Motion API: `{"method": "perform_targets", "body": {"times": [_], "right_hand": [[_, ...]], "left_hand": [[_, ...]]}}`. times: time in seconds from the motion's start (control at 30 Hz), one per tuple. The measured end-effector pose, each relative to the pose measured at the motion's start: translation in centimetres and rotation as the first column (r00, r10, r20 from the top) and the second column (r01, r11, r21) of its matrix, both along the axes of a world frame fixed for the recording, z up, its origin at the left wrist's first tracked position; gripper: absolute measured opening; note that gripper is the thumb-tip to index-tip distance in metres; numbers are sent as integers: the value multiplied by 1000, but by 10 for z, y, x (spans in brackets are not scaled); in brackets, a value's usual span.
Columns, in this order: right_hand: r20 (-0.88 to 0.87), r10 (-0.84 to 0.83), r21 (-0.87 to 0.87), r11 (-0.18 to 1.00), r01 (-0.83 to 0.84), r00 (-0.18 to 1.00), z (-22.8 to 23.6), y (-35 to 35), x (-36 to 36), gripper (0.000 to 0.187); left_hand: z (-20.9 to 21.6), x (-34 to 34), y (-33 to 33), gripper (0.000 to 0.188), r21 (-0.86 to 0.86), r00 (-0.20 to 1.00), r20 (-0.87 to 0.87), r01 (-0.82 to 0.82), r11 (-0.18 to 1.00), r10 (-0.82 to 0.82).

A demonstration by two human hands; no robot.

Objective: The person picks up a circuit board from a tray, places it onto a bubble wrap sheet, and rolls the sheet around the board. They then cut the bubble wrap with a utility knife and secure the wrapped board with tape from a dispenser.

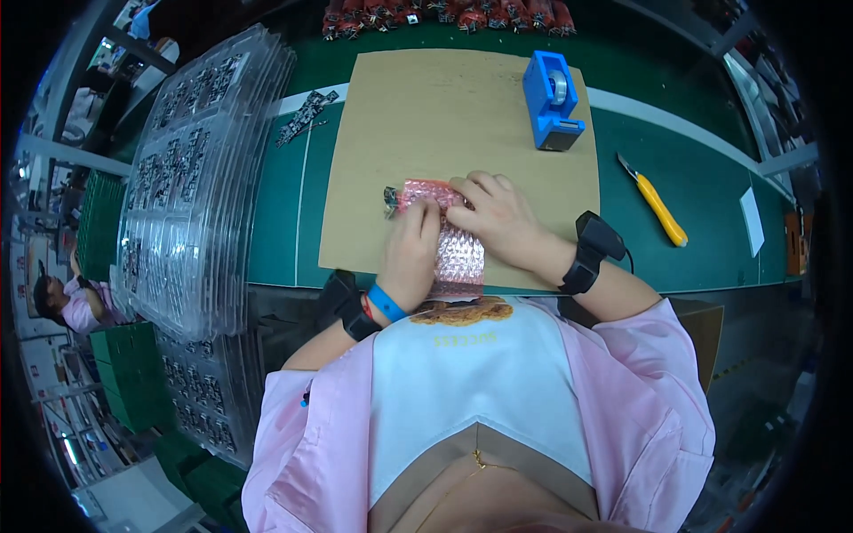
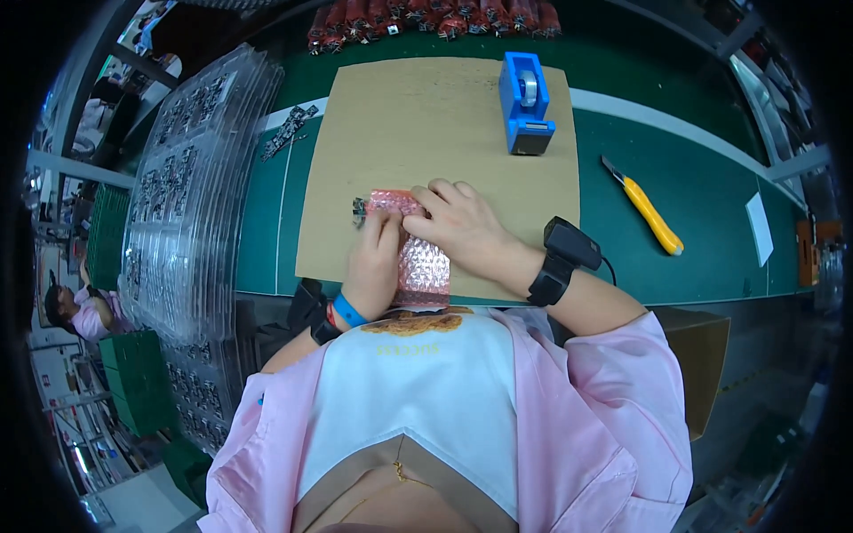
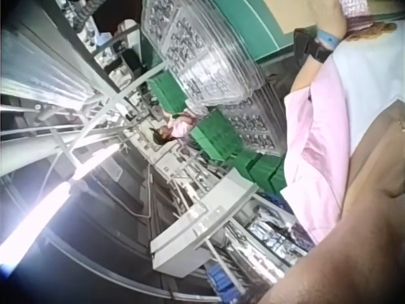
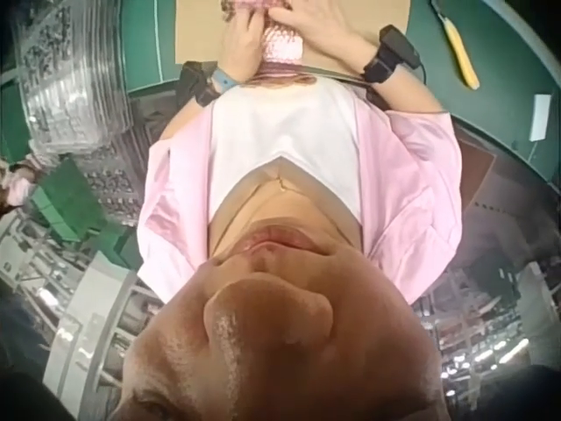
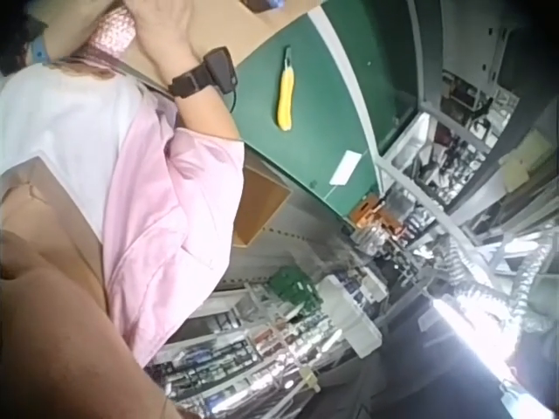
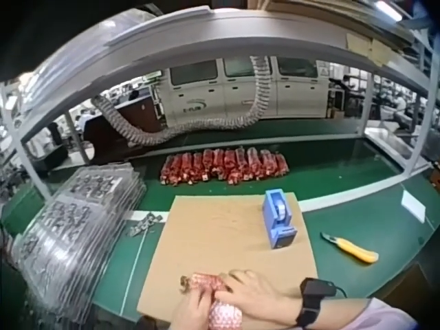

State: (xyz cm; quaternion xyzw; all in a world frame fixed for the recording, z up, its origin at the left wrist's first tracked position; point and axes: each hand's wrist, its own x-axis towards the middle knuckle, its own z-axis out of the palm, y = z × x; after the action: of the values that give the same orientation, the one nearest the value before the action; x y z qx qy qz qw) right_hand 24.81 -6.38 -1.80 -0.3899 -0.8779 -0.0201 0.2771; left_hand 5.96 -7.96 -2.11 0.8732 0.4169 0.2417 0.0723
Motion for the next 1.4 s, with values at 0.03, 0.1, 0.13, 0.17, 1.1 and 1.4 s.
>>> {"method": "perform_targets", "body": {"times": [0.03,0.1,0.13,0.17,1.1,1.4], "right_hand": [[8,8,3,1000,-8,1000,-1,0,0,13],[-30,52,-3,999,-52,998,-3,-1,-2,15],[-48,74,-7,997,-75,996,-3,-2,-4,16],[-40,85,-7,996,-85,996,-1,-2,-7,16],[-182,-28,-274,961,-24,983,61,-17,-85,25],[-4,-62,-145,988,61,998,59,-14,-102,22]], "left_hand": [[-3,0,-11,34,-21,1000,21,18,1000,-18],[-7,-4,-19,34,-42,999,50,23,999,-20],[-8,-6,-18,34,-43,999,45,27,999,-25],[-9,-9,-17,35,-44,999,40,32,999,-30],[28,-75,-44,35,-28,989,128,-76,997,79],[29,-87,-33,40,-46,997,67,-37,998,40]]}}
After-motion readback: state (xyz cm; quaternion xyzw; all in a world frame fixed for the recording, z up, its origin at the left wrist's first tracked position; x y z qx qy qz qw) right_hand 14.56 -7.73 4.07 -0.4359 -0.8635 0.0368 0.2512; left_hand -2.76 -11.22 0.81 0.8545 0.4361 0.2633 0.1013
